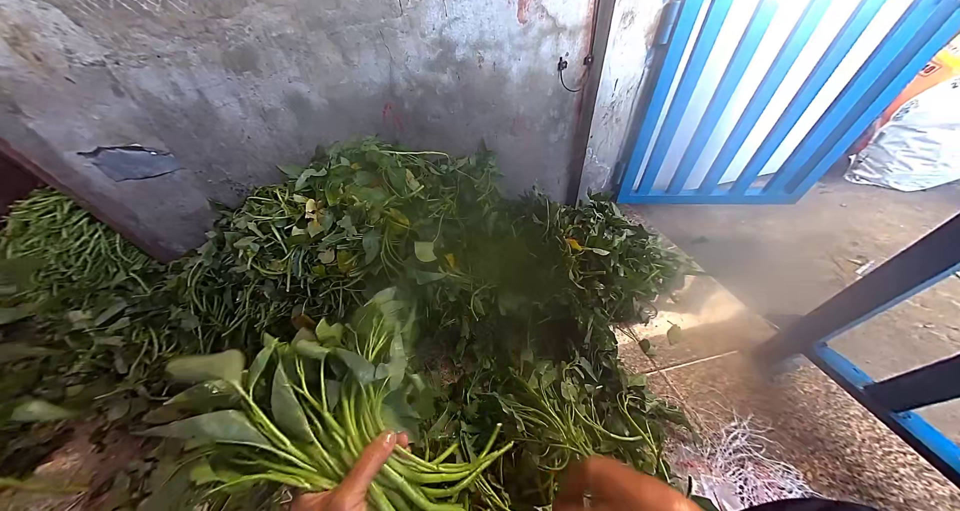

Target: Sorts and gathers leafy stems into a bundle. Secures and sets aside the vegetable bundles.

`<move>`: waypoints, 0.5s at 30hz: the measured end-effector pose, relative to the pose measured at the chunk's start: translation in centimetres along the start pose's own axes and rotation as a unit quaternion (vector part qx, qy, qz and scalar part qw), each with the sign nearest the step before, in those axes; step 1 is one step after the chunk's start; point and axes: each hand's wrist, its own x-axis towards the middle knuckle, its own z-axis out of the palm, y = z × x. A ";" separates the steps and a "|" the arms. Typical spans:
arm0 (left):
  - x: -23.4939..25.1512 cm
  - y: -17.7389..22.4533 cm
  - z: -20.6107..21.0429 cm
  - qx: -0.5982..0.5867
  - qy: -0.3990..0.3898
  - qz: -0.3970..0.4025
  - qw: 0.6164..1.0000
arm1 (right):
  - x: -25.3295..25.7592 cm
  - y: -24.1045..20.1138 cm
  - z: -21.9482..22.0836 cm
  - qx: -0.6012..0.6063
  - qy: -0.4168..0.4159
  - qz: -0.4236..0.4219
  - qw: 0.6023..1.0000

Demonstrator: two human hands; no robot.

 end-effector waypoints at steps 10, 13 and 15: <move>-0.8 -0.8 0.8 -0.014 0.015 -0.093 0.995 | 6.6 14.5 -0.5 -0.127 0.221 0.354 0.900; -0.5 -1.2 0.9 -0.016 0.030 -0.104 0.994 | 5.9 11.4 -1.5 0.062 0.490 0.190 0.848; -0.4 -1.5 1.2 -0.017 0.024 -0.112 0.993 | 5.7 9.5 -1.8 0.190 0.557 0.075 0.805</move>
